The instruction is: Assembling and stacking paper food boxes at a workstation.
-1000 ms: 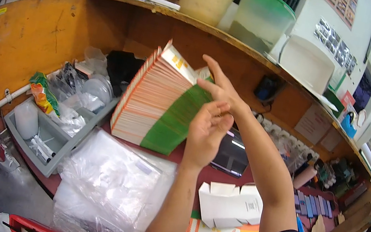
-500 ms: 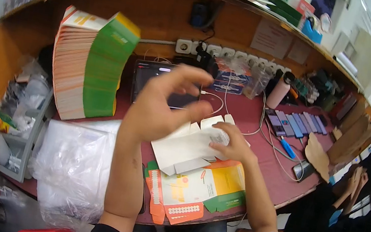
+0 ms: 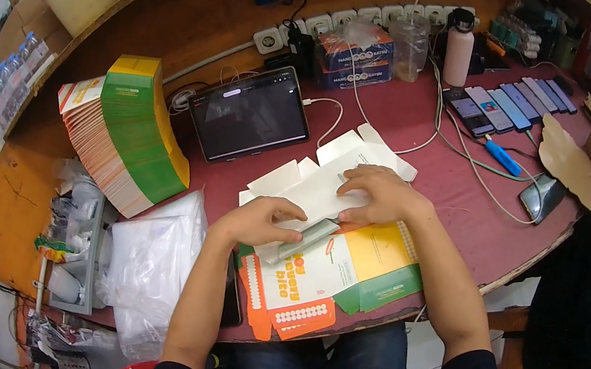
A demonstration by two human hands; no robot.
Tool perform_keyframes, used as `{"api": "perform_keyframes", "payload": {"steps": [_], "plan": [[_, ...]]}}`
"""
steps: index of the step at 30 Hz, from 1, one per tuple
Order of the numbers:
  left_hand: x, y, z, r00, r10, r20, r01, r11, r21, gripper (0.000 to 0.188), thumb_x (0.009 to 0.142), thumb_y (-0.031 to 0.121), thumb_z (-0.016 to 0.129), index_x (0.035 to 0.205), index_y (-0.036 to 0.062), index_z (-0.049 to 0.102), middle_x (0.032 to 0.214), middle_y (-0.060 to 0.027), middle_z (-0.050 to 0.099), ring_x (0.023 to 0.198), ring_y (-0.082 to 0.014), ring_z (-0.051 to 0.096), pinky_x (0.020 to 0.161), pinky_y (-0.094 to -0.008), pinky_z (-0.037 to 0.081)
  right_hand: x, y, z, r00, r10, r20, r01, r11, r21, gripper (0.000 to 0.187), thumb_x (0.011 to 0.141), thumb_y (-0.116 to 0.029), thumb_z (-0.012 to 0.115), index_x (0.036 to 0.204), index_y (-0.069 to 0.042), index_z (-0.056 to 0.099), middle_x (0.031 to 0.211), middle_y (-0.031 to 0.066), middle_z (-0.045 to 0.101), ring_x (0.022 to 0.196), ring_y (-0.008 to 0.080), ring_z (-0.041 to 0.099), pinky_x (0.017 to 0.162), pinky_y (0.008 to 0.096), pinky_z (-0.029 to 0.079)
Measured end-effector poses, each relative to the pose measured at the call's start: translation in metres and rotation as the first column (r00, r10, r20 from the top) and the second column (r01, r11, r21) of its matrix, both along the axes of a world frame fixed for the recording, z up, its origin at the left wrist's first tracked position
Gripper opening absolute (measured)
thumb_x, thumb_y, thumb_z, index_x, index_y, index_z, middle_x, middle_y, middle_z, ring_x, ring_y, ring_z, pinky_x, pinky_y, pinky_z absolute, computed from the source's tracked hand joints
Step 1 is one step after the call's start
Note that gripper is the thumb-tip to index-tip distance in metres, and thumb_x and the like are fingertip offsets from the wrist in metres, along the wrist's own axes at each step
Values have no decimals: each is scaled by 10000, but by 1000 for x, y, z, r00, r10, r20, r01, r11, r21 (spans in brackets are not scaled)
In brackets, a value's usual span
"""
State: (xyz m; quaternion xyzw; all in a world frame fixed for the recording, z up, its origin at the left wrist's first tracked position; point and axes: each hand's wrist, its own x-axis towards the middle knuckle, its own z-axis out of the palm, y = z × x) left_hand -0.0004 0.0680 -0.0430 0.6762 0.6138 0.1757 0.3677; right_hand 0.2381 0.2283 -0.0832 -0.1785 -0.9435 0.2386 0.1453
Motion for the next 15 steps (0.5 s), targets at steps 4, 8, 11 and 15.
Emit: {"api": "perform_keyframes", "payload": {"steps": [4, 8, 11, 15], "plan": [[-14, -5, -17, 962, 157, 222, -144, 987, -77, 259, 880, 132, 660, 1073, -38, 679, 986, -69, 703, 860, -107, 624, 753, -255, 502, -6, 0, -3, 980, -70, -185, 73, 997, 7, 403, 777, -403, 744, 1045, -103, 720, 1158, 147, 648, 1114, 293, 585, 959, 384, 439], [-17, -17, -25, 923, 310, 227, -345, 929, 136, 201, 903, 108, 617, 1005, -50, 689, 795, -15, 656, 690, -64, 558, 610, -233, 451, -17, -26, 38, 916, -295, -272, 258, 952, -162, 233, 824, -315, 722, 851, -84, 708, 677, 77, 677, 634, 233, 670, 601, 355, 515], [-9, -14, -22, 781, 375, 499, -566, 763, 313, 194, 901, 108, 617, 975, -59, 682, 737, -8, 630, 667, -66, 530, 601, -238, 426, -24, -53, 38, 785, -209, -583, 204, 976, -76, 196, 800, -285, 749, 771, -106, 674, 480, 25, 580, 402, 209, 575, 429, 316, 436], [12, -20, -22, 744, 337, 577, -661, 496, 563, 175, 909, 87, 591, 955, -60, 675, 757, -35, 646, 677, -83, 557, 612, -243, 436, -32, -83, 41, 704, -132, -698, 238, 970, 56, 193, 748, -262, 782, 754, -112, 660, 533, 13, 614, 463, 182, 605, 468, 313, 443]]}}
